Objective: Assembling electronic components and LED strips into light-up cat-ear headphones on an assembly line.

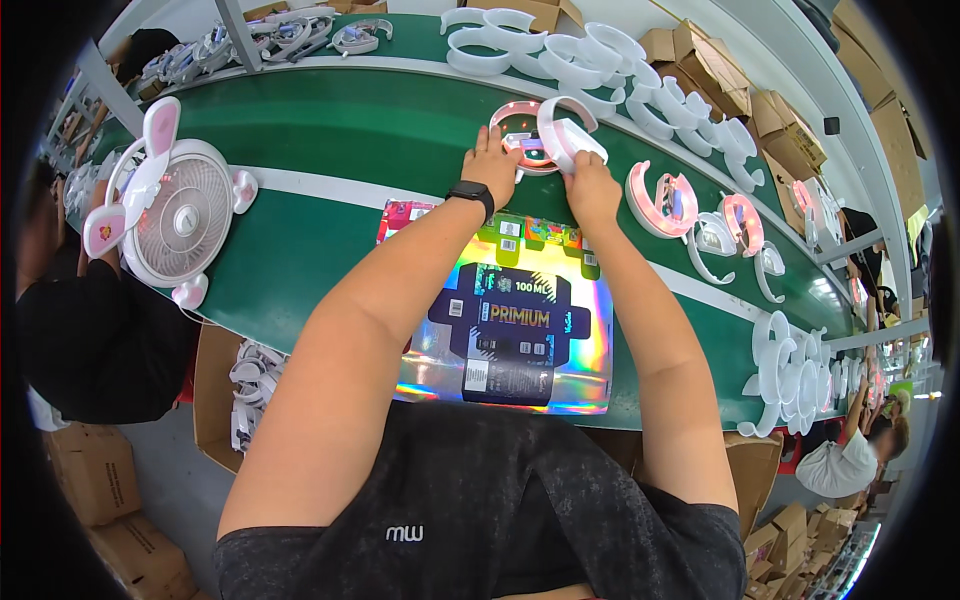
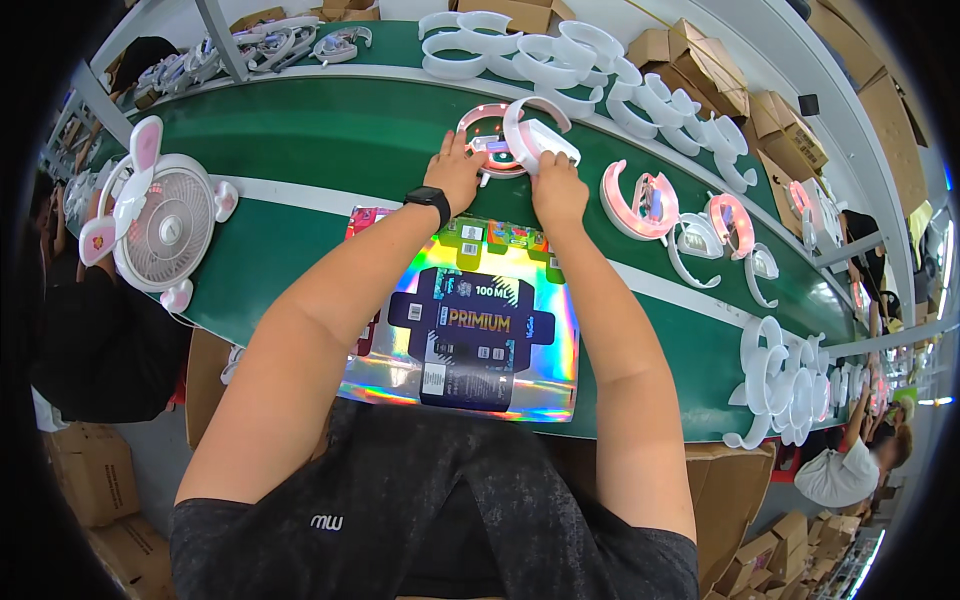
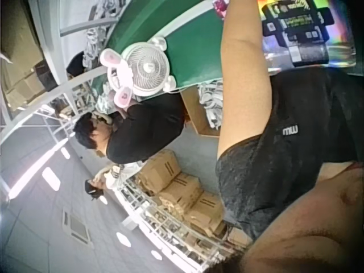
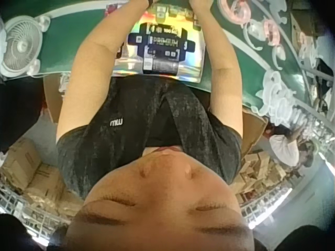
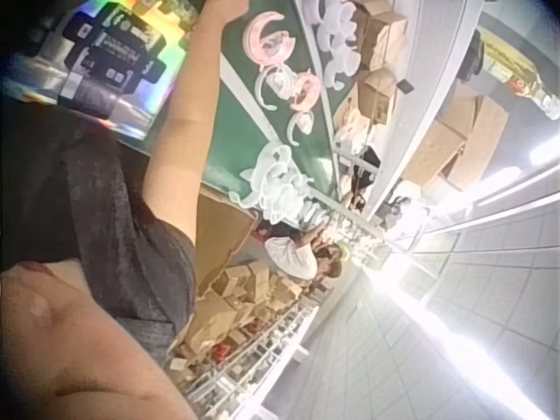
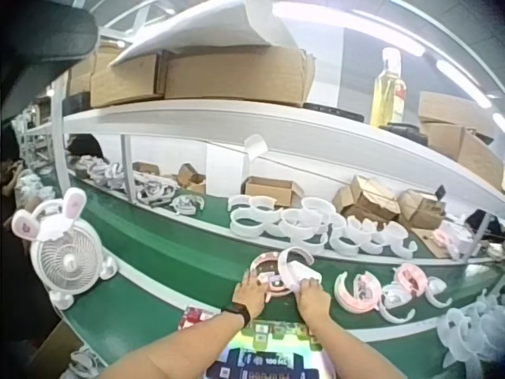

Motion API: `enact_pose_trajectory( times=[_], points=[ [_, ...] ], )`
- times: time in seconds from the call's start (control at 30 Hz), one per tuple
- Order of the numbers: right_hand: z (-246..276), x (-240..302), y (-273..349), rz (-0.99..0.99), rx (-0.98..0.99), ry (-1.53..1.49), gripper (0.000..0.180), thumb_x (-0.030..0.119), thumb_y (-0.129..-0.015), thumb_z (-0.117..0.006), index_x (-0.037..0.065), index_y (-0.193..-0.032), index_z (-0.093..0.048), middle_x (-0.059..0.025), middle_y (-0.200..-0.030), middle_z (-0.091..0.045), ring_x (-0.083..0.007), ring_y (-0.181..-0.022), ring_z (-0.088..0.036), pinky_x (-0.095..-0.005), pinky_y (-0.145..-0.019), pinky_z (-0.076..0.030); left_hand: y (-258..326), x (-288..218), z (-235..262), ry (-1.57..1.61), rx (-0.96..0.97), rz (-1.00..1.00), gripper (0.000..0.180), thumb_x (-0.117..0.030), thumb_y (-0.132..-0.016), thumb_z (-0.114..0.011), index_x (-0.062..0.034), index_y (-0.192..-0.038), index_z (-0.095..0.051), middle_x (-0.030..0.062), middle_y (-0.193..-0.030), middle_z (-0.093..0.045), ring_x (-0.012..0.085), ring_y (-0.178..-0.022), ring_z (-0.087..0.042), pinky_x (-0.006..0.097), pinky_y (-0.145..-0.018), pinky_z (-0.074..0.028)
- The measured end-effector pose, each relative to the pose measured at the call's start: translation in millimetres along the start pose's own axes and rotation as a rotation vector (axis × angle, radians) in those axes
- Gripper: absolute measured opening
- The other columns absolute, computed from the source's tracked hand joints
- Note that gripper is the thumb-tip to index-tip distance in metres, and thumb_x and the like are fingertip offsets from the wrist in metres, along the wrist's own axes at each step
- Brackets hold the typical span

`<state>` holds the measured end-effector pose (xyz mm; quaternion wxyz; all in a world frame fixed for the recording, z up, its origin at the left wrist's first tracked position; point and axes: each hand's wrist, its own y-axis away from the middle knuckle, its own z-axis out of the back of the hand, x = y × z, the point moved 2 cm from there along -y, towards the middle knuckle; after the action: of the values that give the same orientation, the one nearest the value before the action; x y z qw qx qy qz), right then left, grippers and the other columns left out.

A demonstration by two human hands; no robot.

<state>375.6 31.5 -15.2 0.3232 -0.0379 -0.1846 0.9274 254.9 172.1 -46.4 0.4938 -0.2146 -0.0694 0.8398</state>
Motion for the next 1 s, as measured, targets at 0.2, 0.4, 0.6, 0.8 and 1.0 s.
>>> enact_pose_trajectory(
  times=[0.2, 0.4, 0.6, 0.8, 1.0],
  points=[
    [30.6, -27.1, 33.3, -0.042, -0.144, -0.197, 0.04, 0.041, -0.082, -0.067, 0.005, -0.098, -0.059, -0.0169, -0.081, -0.067, -0.0366, -0.071, -0.068, -0.0467, -0.063, -0.052, 24.7, -0.1, 42.2, 0.194, 0.087, -0.251, 0.024, -0.02, -0.083, -0.071, -0.0029, -0.097, -0.062, 0.0231, -0.129, -0.056, 0.0388, -0.118, -0.055, 0.043, -0.096, -0.048],
    [112.3, -60.4, 111.8, -0.326, -0.086, -1.372, 0.02, 0.009, -0.091, -0.061, 0.0, -0.108, -0.057, -0.0095, -0.095, -0.068, -0.0146, -0.081, -0.067, -0.024, -0.069, -0.051, 153.9, 27.8, 168.2, 0.389, 0.024, -0.494, 0.018, -0.012, -0.084, -0.069, -0.0009, -0.091, -0.058, 0.0218, -0.14, -0.047, 0.0393, -0.126, -0.049, 0.043, -0.1, -0.045],
    [91.3, -60.9, 185.9, -0.853, 0.212, -1.346, 0.028, 0.021, -0.095, -0.058, -0.002, -0.108, -0.066, -0.0055, -0.092, -0.068, -0.011, -0.075, -0.062, -0.0229, -0.065, -0.048, 244.0, 28.0, 183.9, 0.455, 0.349, -0.433, 0.021, -0.015, -0.073, -0.076, -0.0041, -0.08, -0.06, 0.0176, -0.142, -0.047, 0.0396, -0.132, -0.044, 0.05, -0.107, -0.038],
    [121.1, -8.3, 184.6, -0.013, -0.373, -0.449, 0.02, 0.001, -0.087, -0.062, -0.002, -0.106, -0.064, -0.0116, -0.101, -0.067, -0.0174, -0.081, -0.063, -0.0284, -0.073, -0.052, 244.4, -5.0, 187.0, 0.364, 0.194, -0.332, 0.041, -0.023, -0.067, -0.08, -0.0135, -0.104, -0.064, 0.0138, -0.144, -0.044, 0.0364, -0.141, -0.032, 0.063, -0.112, -0.022],
    [106.9, 79.0, 244.9, 0.065, 0.297, -0.969, 0.029, -0.005, -0.08, -0.062, 0.001, -0.108, -0.064, -0.0173, -0.12, -0.062, -0.0318, -0.104, -0.065, -0.0353, -0.087, -0.053, 224.6, -46.9, 144.7, 0.26, 0.276, -0.59, 0.026, -0.025, -0.071, -0.077, -0.0099, -0.091, -0.068, 0.0117, -0.142, -0.047, 0.0331, -0.145, -0.026, 0.062, -0.113, -0.02]
  ],
)
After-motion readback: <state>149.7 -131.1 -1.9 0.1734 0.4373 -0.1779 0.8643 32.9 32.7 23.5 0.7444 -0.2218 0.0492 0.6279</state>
